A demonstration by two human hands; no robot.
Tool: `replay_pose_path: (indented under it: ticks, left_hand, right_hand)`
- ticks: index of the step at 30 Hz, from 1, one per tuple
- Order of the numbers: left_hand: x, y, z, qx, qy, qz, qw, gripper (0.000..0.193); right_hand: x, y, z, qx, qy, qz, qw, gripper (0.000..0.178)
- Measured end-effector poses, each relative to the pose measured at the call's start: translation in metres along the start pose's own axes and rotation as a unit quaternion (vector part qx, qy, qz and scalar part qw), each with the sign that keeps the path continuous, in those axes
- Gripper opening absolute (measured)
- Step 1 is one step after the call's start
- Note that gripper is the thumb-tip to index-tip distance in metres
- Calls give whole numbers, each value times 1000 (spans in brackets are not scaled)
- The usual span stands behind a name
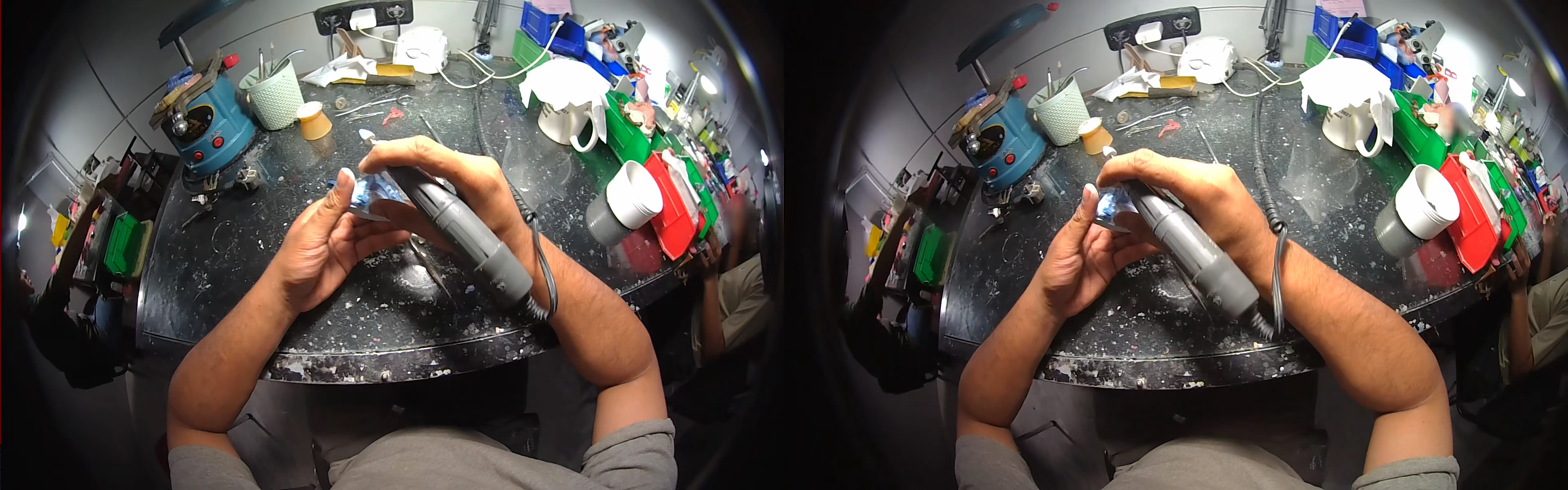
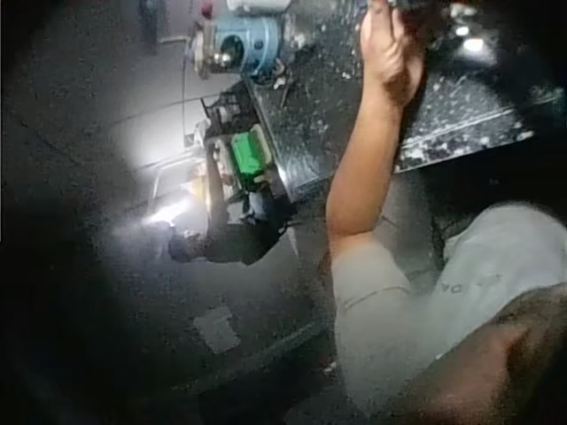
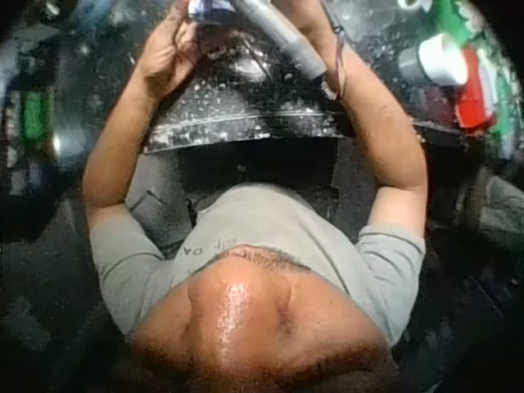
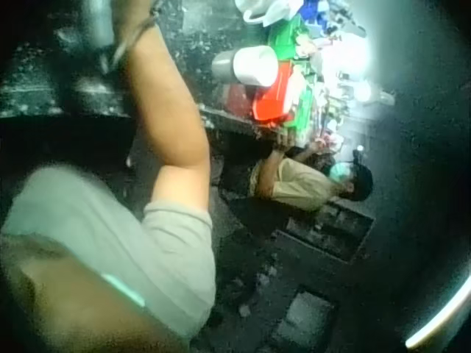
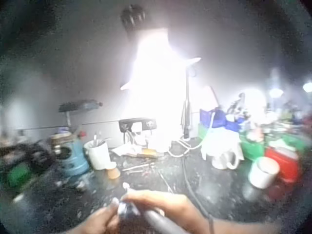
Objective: Polishing and refining the edges of a clear acrylic denture base using a rotary tool.
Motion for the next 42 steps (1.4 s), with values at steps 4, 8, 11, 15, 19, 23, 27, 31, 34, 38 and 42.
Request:
replay_pose_path:
  ticks: [4,8,11,15,19,23,27,31,34,38,42]
  left_hand:
    - [0,2,3,82,10,2,997,55]
    - [3,0,0,116,-5,4,993,68]
    - [2,-1,-2,108,0,-5,994,65]
    - [1,-2,-7,113,7,-9,994,62]
    - [1,-3,-10,117,23,-22,993,56]
    - [4,-5,-10,116,15,-29,993,52]
    - [3,-3,-12,132,26,-14,991,48]
    - [2,-3,-12,121,32,-14,992,48]
    - [2,-3,-10,133,28,-3,991,48]
    - [0,2,-8,140,34,-8,989,53]
    - [0,-1,-11,157,48,-34,986,56]
  right_hand:
    - [-1,5,0,18,30,48,998,40]
    - [-4,25,4,59,32,143,987,40]
    - [-7,33,4,117,39,160,979,41]
    - [-7,39,8,181,35,185,965,38]
    - [-6,43,10,165,8,218,962,37]
    - [-11,51,9,166,10,235,958,39]
    - [-10,48,9,124,0,227,966,40]
    - [-11,48,9,134,5,236,963,41]
    - [-14,52,5,150,36,241,958,41]
    - [-7,32,12,105,27,178,978,41]
    - [-9,32,11,64,37,166,983,40]
Point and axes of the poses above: each hand's wrist, its own x-axis towards the middle knuckle, its own z-axis out of the palm, y = z × x, the point moved 9 cm from there along x, towards the middle knuckle, and after that the axes turned 7 degrees about -y, right-handed, at the moved point
